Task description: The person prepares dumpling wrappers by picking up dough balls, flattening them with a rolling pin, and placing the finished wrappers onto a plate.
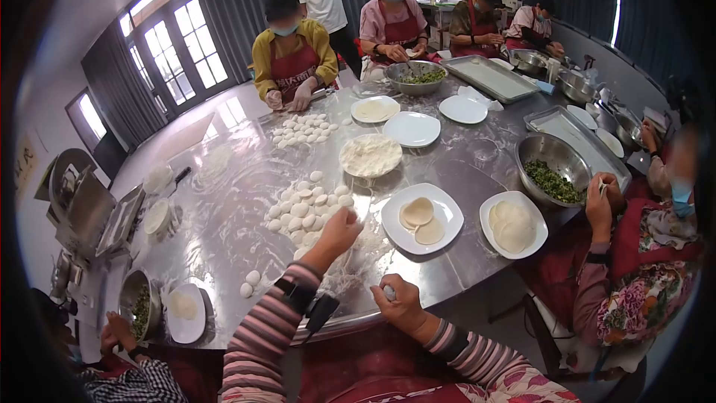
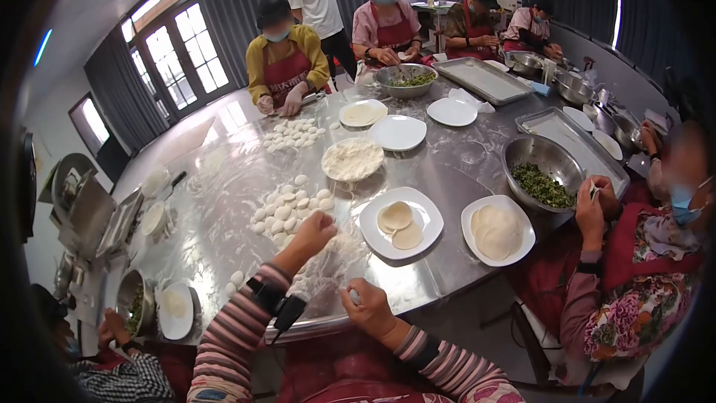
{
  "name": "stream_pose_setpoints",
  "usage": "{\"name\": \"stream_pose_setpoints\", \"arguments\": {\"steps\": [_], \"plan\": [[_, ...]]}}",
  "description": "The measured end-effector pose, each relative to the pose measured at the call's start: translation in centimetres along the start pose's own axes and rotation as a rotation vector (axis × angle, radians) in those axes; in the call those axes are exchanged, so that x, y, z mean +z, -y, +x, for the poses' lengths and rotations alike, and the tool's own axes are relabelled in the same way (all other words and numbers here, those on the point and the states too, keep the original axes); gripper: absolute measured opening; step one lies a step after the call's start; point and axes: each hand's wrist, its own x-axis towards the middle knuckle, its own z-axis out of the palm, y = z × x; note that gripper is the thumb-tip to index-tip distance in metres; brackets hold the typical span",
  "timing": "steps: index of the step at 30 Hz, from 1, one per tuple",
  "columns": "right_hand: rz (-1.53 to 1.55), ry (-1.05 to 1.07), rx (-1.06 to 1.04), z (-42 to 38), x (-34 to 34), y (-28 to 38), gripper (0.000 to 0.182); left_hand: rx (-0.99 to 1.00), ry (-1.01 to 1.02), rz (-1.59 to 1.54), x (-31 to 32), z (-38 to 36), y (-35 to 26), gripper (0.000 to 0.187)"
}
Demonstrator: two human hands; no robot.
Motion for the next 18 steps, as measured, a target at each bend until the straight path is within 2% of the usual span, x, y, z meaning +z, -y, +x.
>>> {"name": "stream_pose_setpoints", "arguments": {"steps": [2, 4, 5, 7, 8, 9, 10, 11, 13, 14, 16, 18], "plan": [[0.018, -0.004, 0.0, 0.2, -0.3, 0.4, 0.018, 0.273, -0.028, 0.391, -0.7, -3.2, 4.1, 0.025], [0.034, -0.011, 0.006, 0.3, -0.1, 0.5, 0.019, 0.02, 0.182, 0.554, -2.5, -6.9, 2.9, 0.026], [0.034, -0.029, -0.009, 0.3, 0.0, 0.3, 0.019, 0.016, 0.187, 0.556, -2.9, -7.8, 3.6, 0.026], [0.033, -0.032, -0.028, 0.5, 0.3, -0.3, 0.019, 0.27, 0.092, 0.56, -3.4, -9.4, 4.7, 0.021], [-0.025, -0.031, -0.078, 0.7, 0.5, -0.7, 0.019, 0.266, 0.069, 0.603, -3.4, -9.3, 5.3, 0.021], [-0.081, -0.02, -0.128, 0.6, 0.6, -0.7, 0.019, 0.243, 0.06, 0.589, -3.4, -9.0, 5.8, 0.021], [-0.028, -0.009, 0.002, 0.4, 0.6, -0.3, 0.019, 0.199, 0.055, 0.535, -3.3, -8.6, 6.4, 0.02], [-0.052, -0.006, 0.032, 0.4, 0.6, 0.0, 0.019, 0.152, 0.047, 0.48, -3.4, -8.4, 6.7, 0.019], [-0.08, -0.035, -0.005, 0.1, 0.7, 0.1, 0.019, 0.049, 0.13, 0.418, -3.7, -8.0, 5.7, 0.019], [-0.089, -0.05, -0.015, -0.2, 0.7, 0.2, 0.019, 0.027, 0.11, 0.395, -3.9, -8.2, 5.0, 0.019], [-0.091, -0.015, 0.006, -0.7, 0.5, 0.3, 0.019, -0.123, 0.259, 0.082, -3.9, -9.0, 3.9, 0.023], [-0.026, 0.016, 0.141, -1.0, 0.3, -0.4, 0.019, -0.168, 0.213, -0.006, -3.1, -10.6, 4.5, 0.025]]}}
